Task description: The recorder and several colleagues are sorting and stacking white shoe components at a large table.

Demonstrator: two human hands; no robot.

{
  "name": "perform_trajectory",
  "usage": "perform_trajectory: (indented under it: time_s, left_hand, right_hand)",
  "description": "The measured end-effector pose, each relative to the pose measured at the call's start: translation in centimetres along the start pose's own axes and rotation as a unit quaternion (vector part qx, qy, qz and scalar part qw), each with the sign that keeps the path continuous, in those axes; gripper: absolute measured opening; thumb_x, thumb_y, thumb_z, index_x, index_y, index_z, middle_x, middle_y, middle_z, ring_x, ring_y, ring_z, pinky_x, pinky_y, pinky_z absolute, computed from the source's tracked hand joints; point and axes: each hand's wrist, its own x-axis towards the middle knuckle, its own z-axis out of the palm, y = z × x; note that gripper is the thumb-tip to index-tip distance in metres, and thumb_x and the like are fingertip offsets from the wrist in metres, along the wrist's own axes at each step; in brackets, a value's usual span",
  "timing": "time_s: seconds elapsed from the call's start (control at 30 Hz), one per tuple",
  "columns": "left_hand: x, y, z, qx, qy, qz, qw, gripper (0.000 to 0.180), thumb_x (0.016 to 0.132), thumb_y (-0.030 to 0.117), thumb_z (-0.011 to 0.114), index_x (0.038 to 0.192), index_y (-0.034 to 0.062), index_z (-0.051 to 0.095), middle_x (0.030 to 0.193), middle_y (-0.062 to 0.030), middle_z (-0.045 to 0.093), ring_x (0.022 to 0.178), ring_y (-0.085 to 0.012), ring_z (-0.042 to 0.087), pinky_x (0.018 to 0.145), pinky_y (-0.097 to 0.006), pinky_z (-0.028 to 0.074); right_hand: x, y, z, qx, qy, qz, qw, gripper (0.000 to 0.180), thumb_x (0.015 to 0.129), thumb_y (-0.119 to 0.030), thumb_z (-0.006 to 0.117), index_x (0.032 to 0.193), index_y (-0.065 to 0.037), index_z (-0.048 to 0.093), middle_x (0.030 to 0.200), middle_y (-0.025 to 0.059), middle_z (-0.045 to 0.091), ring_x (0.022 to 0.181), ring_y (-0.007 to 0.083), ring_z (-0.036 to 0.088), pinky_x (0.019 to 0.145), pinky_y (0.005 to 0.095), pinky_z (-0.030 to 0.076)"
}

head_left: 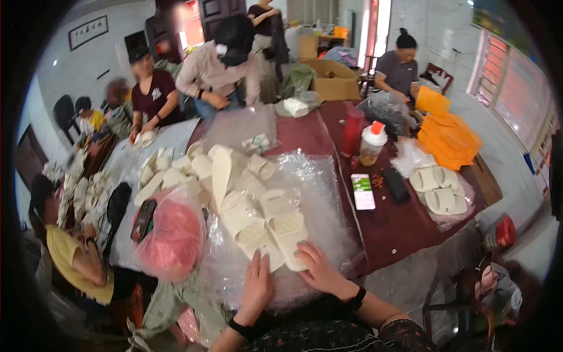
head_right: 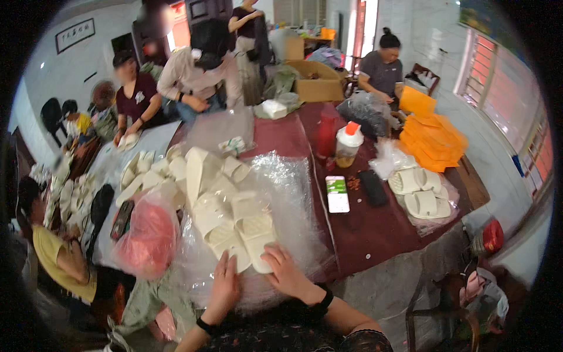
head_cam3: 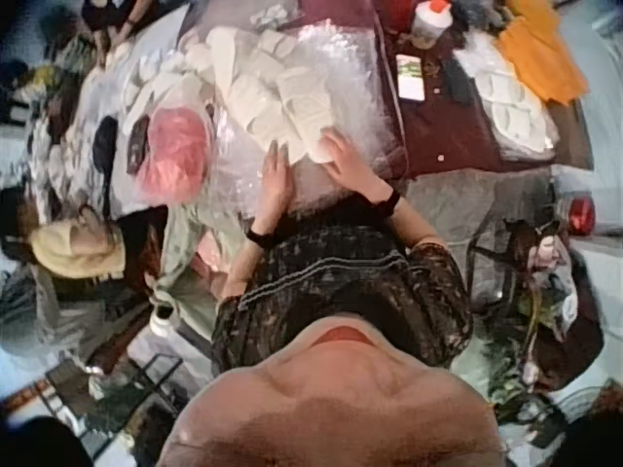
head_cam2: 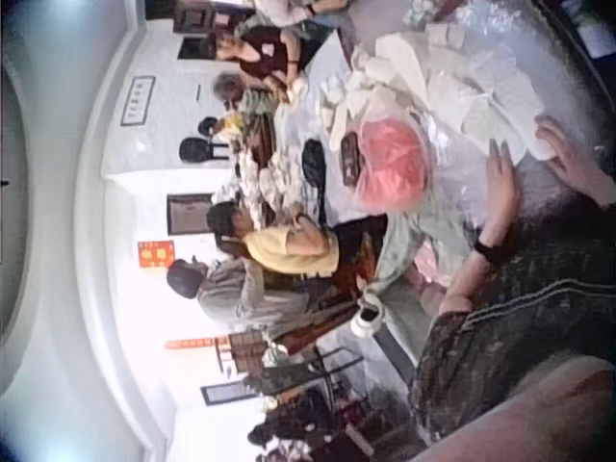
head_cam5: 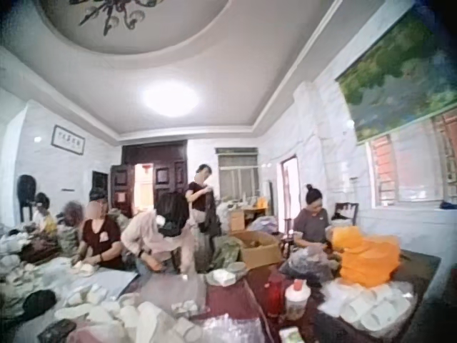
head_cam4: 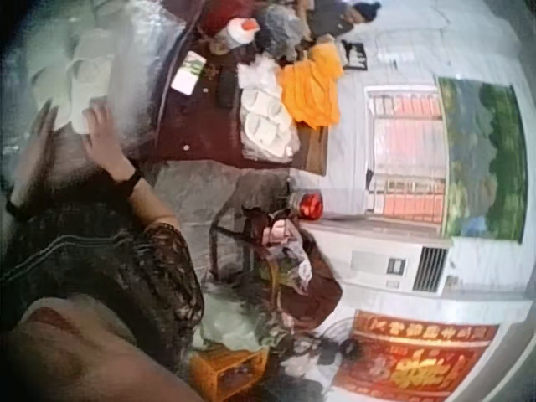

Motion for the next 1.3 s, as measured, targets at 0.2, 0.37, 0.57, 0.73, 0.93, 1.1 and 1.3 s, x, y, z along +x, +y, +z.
perform_trajectory:
  time_s: [0.2,0.37,0.57,0.73,0.93,1.1,1.3]
  left_hand:
    - [0.2,0.6,-1.0,0.041,-0.020,-0.023,0.999,0.054,0.087,0.003,0.057,0.139,-0.0028,0.042,0.145,-0.0302,0.038,0.126,-0.0457,0.046,0.106,-0.052,0.039]
    - [-1.2,1.0,-3.1,0.035,-0.007,-0.048,0.998,0.050,0.086,0.006,0.063,0.134,-0.0011,0.049,0.134,-0.0262,0.052,0.117,-0.0431,0.054,0.098,-0.050,0.046]
    - [-2.1,0.9,-4.8,0.072,0.116,-0.024,0.990,0.065,0.076,0.014,0.078,0.133,0.0005,0.050,0.118,-0.0233,0.058,0.105,-0.0414,0.056,0.088,-0.046,0.048]
    - [-0.1,-0.5,-3.1,0.048,0.055,-0.226,0.971,0.068,0.079,0.011,0.074,0.140,0.0048,0.044,0.124,-0.0241,0.052,0.114,-0.0420,0.049,0.098,-0.048,0.041]
    - [0.0,-2.1,-2.6,0.043,0.050,-0.239,0.969,0.049,0.087,0.001,0.054,0.136,0.0039,0.047,0.114,-0.0233,0.058,0.104,-0.0418,0.056,0.087,-0.048,0.046]
    - [0.7,-2.3,-3.0,0.010,0.109,-0.219,0.970,0.044,0.089,-0.004,0.046,0.132,0.0047,0.051,0.098,-0.0192,0.063,0.090,-0.0363,0.061,0.078,-0.045,0.049]
    - [1.4,-1.9,-3.7,-0.170,0.135,-0.281,0.935,0.045,0.088,-0.002,0.052,0.132,0.0038,0.050,0.090,-0.0106,0.058,0.080,-0.0245,0.057,0.076,-0.033,0.047]
  right_hand:
    - [-0.5,-2.4,-3.6,-0.009,-0.019,0.025,0.999,0.045,0.079,-0.012,0.072,0.121,-0.007,0.058,0.120,0.0132,0.059,0.119,0.0356,0.055,0.096,0.0419,0.048]
    - [0.5,-2.2,-4.8,-0.133,0.118,0.029,0.984,0.054,0.078,-0.009,0.072,0.129,-0.009,0.054,0.110,0.0132,0.058,0.099,0.0359,0.058,0.085,0.0436,0.048]
    - [-0.3,0.8,-2.2,-0.050,0.101,0.164,0.980,0.059,0.081,-0.002,0.065,0.137,-0.004,0.046,0.116,0.0196,0.056,0.105,0.0376,0.056,0.090,0.0446,0.047]
    - [-0.1,0.6,-1.9,0.029,0.089,0.223,0.970,0.057,0.085,0.001,0.054,0.140,-0.002,0.040,0.118,0.0256,0.050,0.099,0.0412,0.057,0.085,0.0490,0.047]
    - [0.0,0.7,-0.4,0.018,0.009,0.189,0.982,0.063,0.090,-0.019,0.061,0.143,-0.001,0.034,0.118,0.0251,0.049,0.101,0.0436,0.057,0.081,0.0492,0.050]
    - [0.6,-0.9,-2.6,-0.011,-0.154,0.146,0.977,0.123,0.063,-0.059,0.082,0.150,0.003,0.021,0.121,0.0234,0.046,0.105,0.0428,0.059,0.086,0.0473,0.052]
    - [1.1,-1.1,-3.3,-0.040,-0.167,0.106,0.979,0.119,0.067,-0.055,0.082,0.149,0.006,0.021,0.120,0.0238,0.046,0.099,0.0430,0.061,0.081,0.0462,0.053]
